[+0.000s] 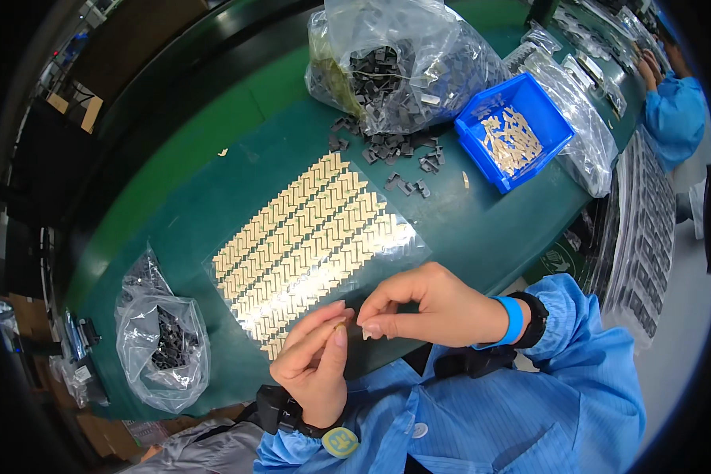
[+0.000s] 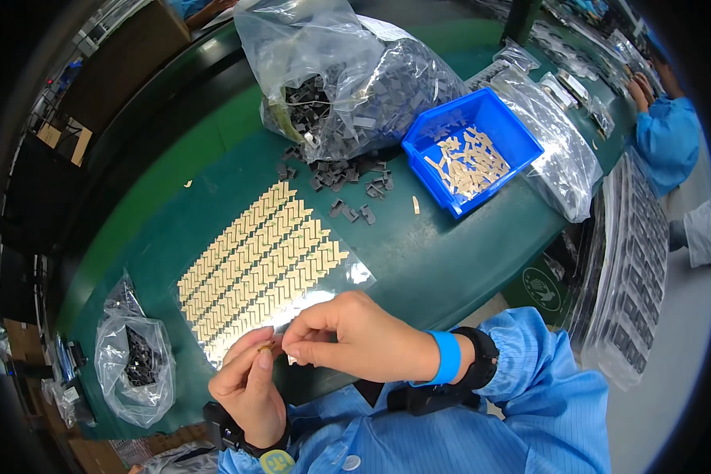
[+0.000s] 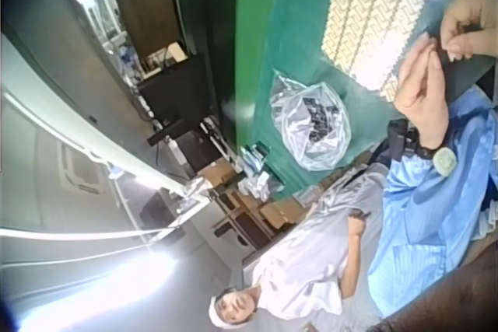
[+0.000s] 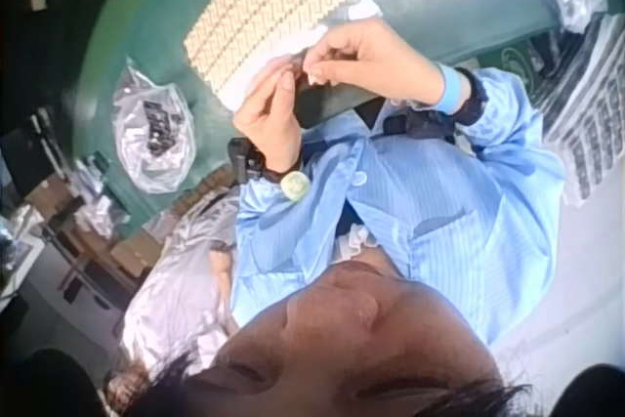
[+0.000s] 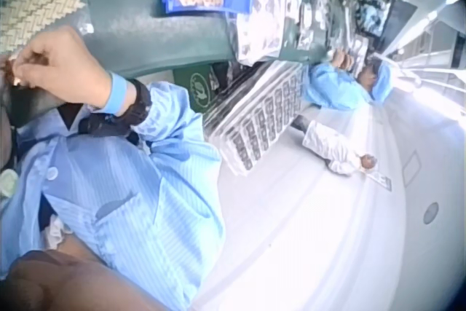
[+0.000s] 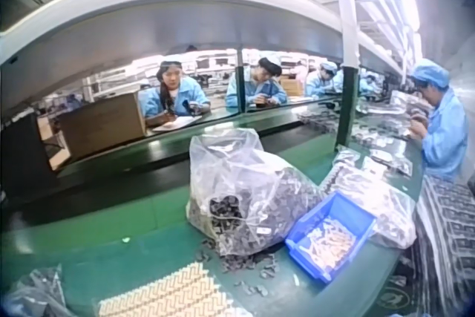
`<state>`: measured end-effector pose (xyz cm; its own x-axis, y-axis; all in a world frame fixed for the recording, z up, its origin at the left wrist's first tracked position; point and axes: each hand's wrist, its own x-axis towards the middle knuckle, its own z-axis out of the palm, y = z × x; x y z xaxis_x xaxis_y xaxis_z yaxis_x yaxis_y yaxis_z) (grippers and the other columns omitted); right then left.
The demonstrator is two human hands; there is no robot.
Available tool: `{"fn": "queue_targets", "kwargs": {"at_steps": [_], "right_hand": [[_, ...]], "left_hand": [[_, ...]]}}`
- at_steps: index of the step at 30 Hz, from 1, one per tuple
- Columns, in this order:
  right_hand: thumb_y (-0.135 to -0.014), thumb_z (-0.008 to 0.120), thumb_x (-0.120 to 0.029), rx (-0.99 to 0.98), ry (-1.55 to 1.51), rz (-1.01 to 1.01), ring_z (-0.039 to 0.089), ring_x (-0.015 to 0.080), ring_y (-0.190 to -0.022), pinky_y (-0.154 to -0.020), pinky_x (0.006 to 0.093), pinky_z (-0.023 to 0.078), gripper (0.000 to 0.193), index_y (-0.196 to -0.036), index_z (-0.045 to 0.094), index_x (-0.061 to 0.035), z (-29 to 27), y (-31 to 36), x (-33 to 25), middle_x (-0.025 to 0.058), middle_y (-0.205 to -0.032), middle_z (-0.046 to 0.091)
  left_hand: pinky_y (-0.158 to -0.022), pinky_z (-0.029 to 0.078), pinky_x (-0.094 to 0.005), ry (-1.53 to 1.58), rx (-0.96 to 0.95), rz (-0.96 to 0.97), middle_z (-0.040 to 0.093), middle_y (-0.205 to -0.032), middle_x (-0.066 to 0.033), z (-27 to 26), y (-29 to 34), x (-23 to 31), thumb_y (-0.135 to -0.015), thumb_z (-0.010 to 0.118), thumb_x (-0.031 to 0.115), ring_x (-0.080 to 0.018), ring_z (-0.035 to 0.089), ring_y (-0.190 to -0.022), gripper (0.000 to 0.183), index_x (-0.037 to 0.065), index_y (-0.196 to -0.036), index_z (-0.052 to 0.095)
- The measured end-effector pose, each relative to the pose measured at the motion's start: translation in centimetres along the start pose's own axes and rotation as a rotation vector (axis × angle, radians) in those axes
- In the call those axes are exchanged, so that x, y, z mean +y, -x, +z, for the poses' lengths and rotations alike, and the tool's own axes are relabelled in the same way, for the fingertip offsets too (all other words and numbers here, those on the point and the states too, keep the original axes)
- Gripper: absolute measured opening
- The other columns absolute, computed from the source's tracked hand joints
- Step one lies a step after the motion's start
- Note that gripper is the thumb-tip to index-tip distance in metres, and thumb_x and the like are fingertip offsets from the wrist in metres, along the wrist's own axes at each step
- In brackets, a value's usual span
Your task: Assembling small black plastic components onto a gold metallic grid on a factory assembly line.
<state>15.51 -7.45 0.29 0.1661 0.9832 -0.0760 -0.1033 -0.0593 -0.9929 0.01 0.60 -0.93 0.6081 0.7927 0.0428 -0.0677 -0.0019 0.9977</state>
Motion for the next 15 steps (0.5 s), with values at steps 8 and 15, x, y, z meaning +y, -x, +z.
{"fn": "queue_targets", "kwargs": {"at_steps": [8, 15], "right_hand": [[-0.081, 0.057, -0.006, -0.006, -0.255, 0.093, 0.056, 0.0077, -0.067, -0.06, 0.0193, 0.045, 0.014, -0.091, 0.061, 0.0031, 0.7, -0.2, 0.6, 0.0053, -0.076, 0.062], [-0.079, 0.058, -0.007, 0.084, -0.307, 0.068, 0.053, 0.0066, -0.062, -0.056, 0.0197, 0.043, 0.014, -0.087, 0.061, 0.0037, 1.5, -0.1, 0.8, 0.0042, -0.072, 0.06]], "left_hand": [[-0.077, 0.045, -0.0265, -0.072, 0.016, 0.118, 0.057, -0.1, -0.0175, 0.3, 0.1, -0.6, -0.076, 0.06, 0.0, -0.0204, 0.057, -0.089, 0.014, -0.006, -0.089, 0.062], [-0.086, 0.04, -0.0349, 0.126, 0.002, -0.018, 0.052, -0.109, -0.019, 0.6, 0.3, -0.8, -0.078, 0.057, 0.006, -0.0243, 0.052, -0.096, 0.017, -0.006, -0.09, 0.061]]}}
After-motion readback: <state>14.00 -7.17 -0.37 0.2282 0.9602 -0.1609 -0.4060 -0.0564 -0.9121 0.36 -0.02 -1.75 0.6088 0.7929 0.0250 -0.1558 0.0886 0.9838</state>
